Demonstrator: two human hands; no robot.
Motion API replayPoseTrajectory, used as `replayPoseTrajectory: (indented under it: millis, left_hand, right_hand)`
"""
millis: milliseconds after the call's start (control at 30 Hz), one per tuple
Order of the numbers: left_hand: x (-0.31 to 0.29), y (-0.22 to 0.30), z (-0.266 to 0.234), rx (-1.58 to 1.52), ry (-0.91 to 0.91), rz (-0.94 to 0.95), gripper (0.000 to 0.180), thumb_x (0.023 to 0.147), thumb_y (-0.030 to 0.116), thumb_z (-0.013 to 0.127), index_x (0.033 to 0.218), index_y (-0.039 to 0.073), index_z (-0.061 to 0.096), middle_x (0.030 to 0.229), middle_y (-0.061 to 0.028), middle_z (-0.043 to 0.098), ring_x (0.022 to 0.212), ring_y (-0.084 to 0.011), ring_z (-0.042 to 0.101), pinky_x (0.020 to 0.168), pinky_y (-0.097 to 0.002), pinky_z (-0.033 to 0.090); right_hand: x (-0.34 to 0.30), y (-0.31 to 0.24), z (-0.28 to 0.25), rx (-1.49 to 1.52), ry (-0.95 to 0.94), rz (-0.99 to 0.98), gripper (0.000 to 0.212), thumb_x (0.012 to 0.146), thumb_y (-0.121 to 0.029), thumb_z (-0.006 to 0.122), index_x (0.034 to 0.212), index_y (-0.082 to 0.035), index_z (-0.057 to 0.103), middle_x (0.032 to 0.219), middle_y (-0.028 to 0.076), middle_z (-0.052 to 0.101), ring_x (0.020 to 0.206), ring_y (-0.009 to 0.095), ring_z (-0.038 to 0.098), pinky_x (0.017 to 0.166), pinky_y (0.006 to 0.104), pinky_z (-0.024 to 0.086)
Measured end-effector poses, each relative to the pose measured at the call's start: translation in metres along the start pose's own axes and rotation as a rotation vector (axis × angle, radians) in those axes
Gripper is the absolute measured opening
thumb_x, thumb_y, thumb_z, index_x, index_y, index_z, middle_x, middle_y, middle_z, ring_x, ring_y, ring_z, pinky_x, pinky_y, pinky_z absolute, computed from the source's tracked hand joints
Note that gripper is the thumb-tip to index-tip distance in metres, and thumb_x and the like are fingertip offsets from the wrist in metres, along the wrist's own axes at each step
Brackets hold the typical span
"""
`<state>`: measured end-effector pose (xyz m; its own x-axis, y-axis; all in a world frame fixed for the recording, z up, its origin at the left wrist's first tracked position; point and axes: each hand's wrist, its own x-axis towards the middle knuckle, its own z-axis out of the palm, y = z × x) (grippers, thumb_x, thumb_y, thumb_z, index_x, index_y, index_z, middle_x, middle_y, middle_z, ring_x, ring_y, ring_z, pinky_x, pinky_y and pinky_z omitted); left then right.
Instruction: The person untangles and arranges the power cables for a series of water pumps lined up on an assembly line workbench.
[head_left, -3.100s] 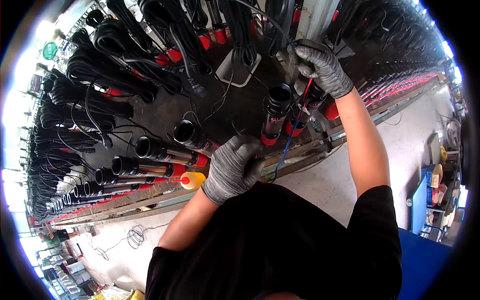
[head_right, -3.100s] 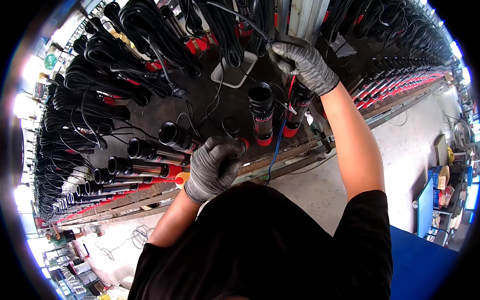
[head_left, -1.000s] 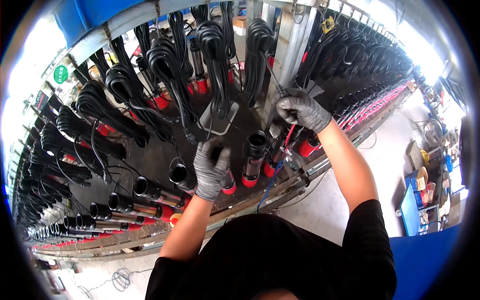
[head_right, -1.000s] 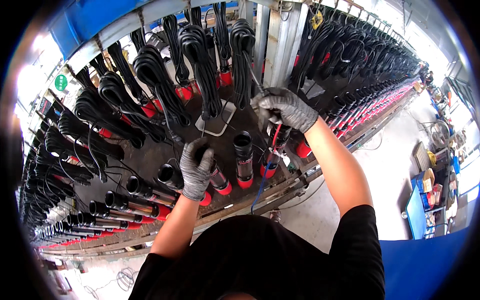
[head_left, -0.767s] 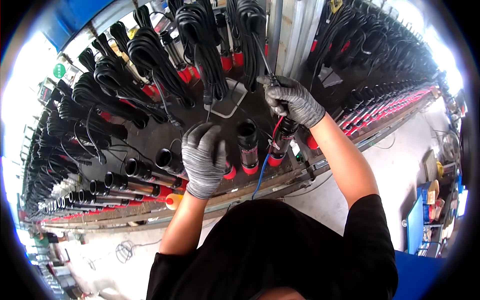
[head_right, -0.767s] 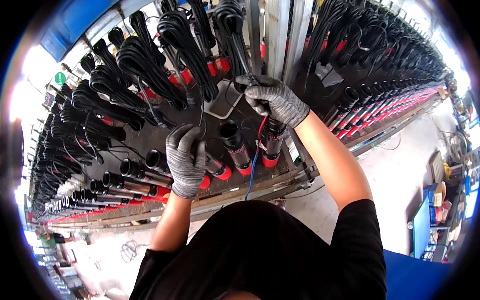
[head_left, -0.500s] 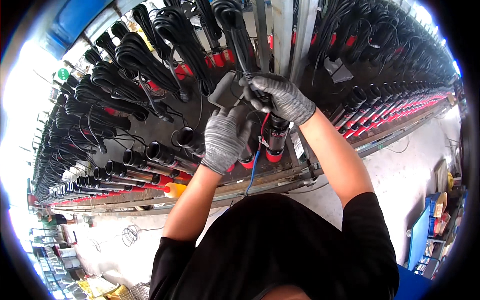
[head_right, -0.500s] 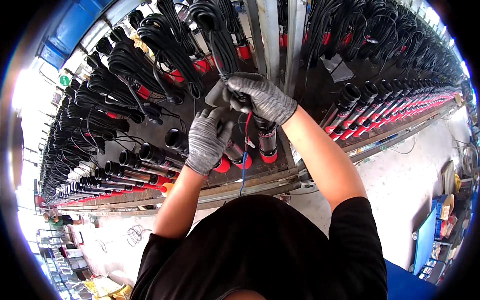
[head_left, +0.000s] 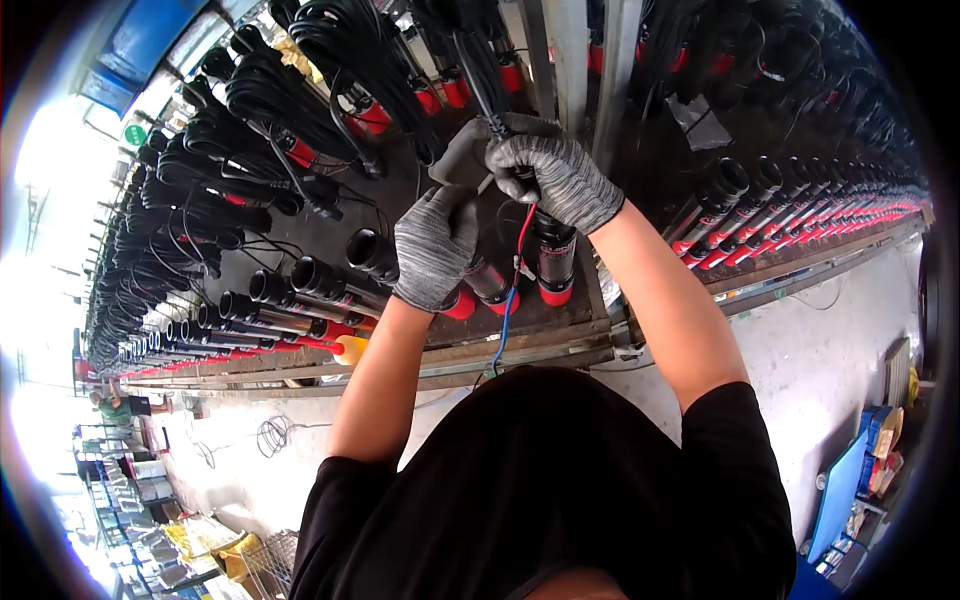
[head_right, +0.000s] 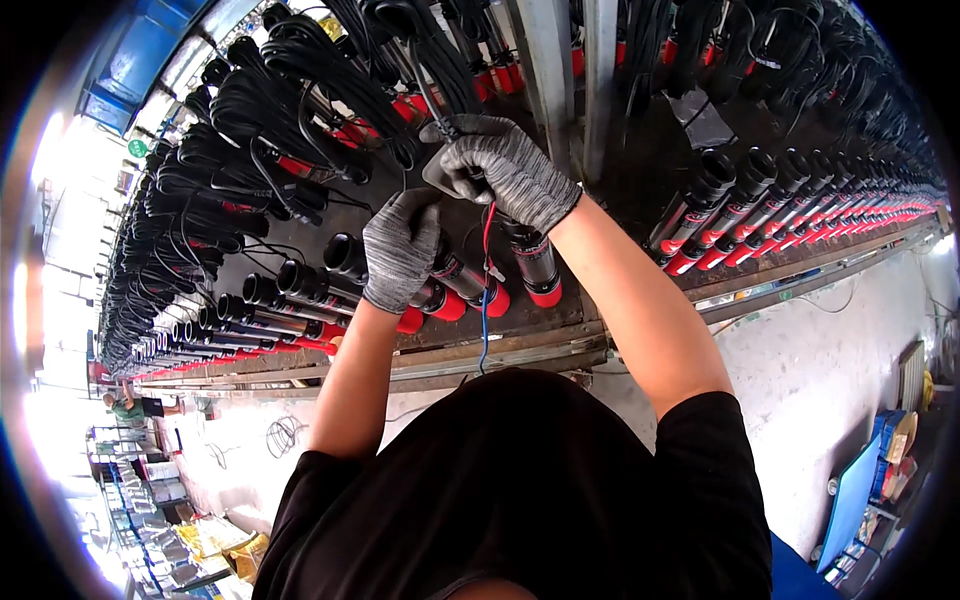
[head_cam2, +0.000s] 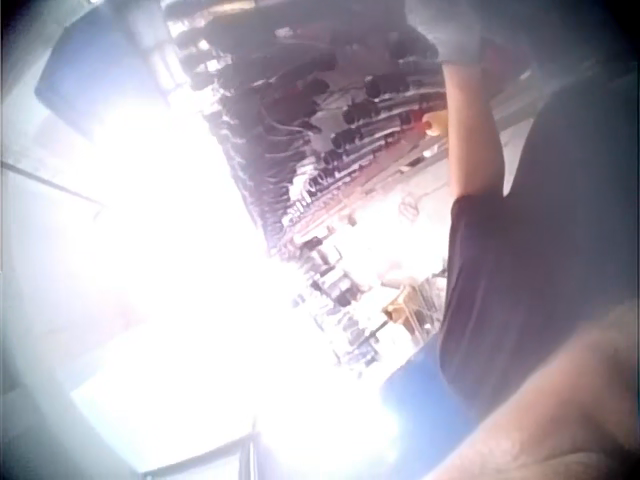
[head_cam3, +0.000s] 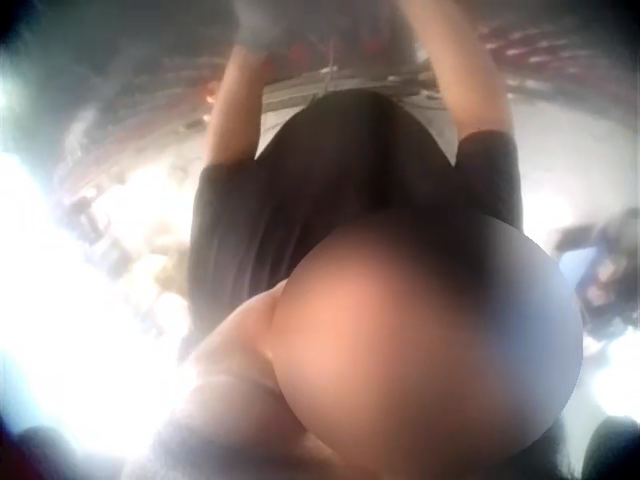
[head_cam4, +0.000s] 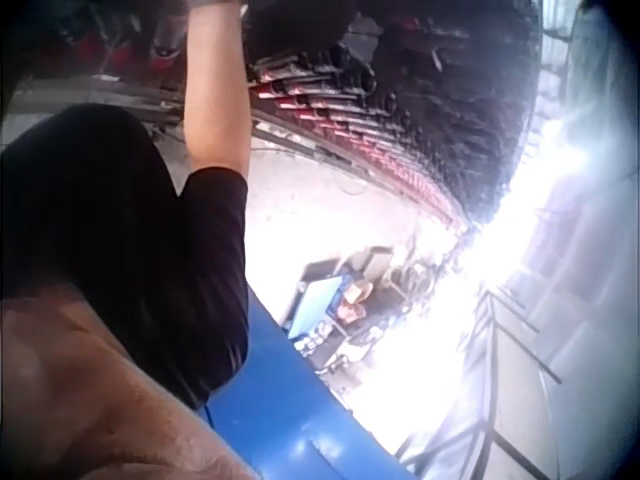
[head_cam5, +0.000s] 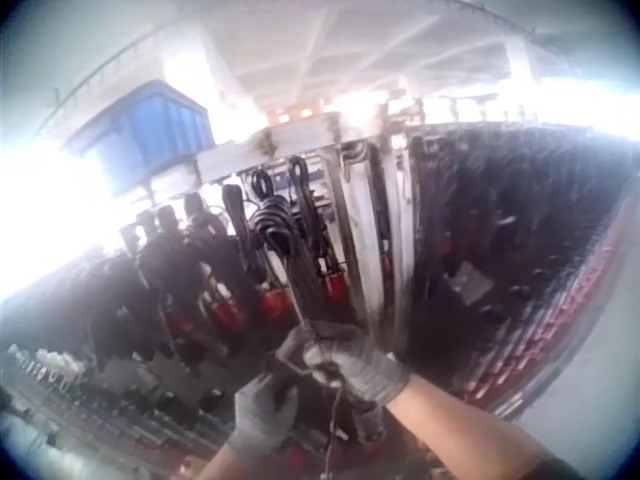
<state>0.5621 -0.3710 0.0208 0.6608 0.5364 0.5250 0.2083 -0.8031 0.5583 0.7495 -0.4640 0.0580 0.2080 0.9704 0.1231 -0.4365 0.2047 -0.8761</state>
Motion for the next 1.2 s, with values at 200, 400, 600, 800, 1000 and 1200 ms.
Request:
replayPoseTrajectory:
  millis: [200, 400, 600, 800, 1000, 1200]
  left_hand:
    - [-0.001, 0.000, 0.004, 0.035, 0.037, -0.012, 0.015, 0.092, 0.008, 0.066, 0.105, 0.004, 0.072, 0.091, -0.0184, 0.071, 0.081, -0.0358, 0.070, 0.073, -0.0385, 0.056]
    - [0.000, -0.005, 0.003, 0.063, 0.027, -0.002, 0.015, 0.090, 0.009, 0.065, 0.103, 0.005, 0.073, 0.092, -0.0182, 0.072, 0.086, -0.0377, 0.070, 0.076, -0.0410, 0.056]
    - [-0.005, -0.004, -0.007, 0.044, -0.015, -0.013, 0.017, 0.091, 0.009, 0.065, 0.105, 0.004, 0.073, 0.093, -0.0192, 0.070, 0.086, -0.0385, 0.069, 0.076, -0.0406, 0.056]
    - [-0.040, 0.017, -0.034, -0.246, -0.138, -0.043, 0.022, 0.091, 0.008, 0.066, 0.112, 0.003, 0.070, 0.099, -0.0162, 0.069, 0.086, -0.0364, 0.069, 0.076, -0.0395, 0.056]
    - [-0.082, 0.030, -0.042, -0.128, -0.182, 0.061, 0.013, 0.086, 0.008, 0.068, 0.099, 0.006, 0.069, 0.096, -0.0131, 0.069, 0.082, -0.0327, 0.069, 0.072, -0.0388, 0.055]
    - [-0.100, 0.025, -0.044, -0.084, -0.072, 0.097, 0.010, 0.086, 0.006, 0.066, 0.096, 0.005, 0.068, 0.095, -0.0119, 0.070, 0.082, -0.0306, 0.069, 0.072, -0.0375, 0.056]
  right_hand:
    - [0.002, 0.006, -0.004, -0.011, 0.048, -0.037, 0.025, 0.088, -0.004, 0.065, 0.112, 0.000, 0.071, 0.071, 0.004, 0.065, 0.052, 0.009, 0.057, 0.043, 0.0212, 0.041]
    - [0.007, 0.012, -0.011, -0.094, 0.087, -0.072, 0.023, 0.080, -0.006, 0.060, 0.099, 0.005, 0.066, 0.071, 0.010, 0.061, 0.054, 0.011, 0.055, 0.044, 0.0201, 0.040]
    - [0.008, 0.013, -0.007, -0.083, 0.047, -0.102, 0.016, 0.086, -0.008, 0.061, 0.099, -0.001, 0.068, 0.078, 0.006, 0.067, 0.058, 0.011, 0.057, 0.048, 0.0236, 0.042]
    - [0.006, 0.012, -0.006, -0.064, 0.007, -0.036, 0.041, 0.095, -0.022, 0.061, 0.127, 0.004, 0.065, 0.102, 0.012, 0.072, 0.075, 0.014, 0.064, 0.061, 0.0251, 0.050]
    - [0.006, 0.010, 0.001, -0.183, 0.087, 0.032, 0.045, 0.096, -0.027, 0.067, 0.125, 0.008, 0.066, 0.109, 0.013, 0.073, 0.078, 0.014, 0.067, 0.068, 0.0253, 0.056]
    - [0.004, 0.010, -0.001, -0.161, 0.103, 0.034, 0.042, 0.096, -0.028, 0.068, 0.121, 0.005, 0.068, 0.113, 0.013, 0.073, 0.073, 0.013, 0.067, 0.065, 0.0259, 0.057]
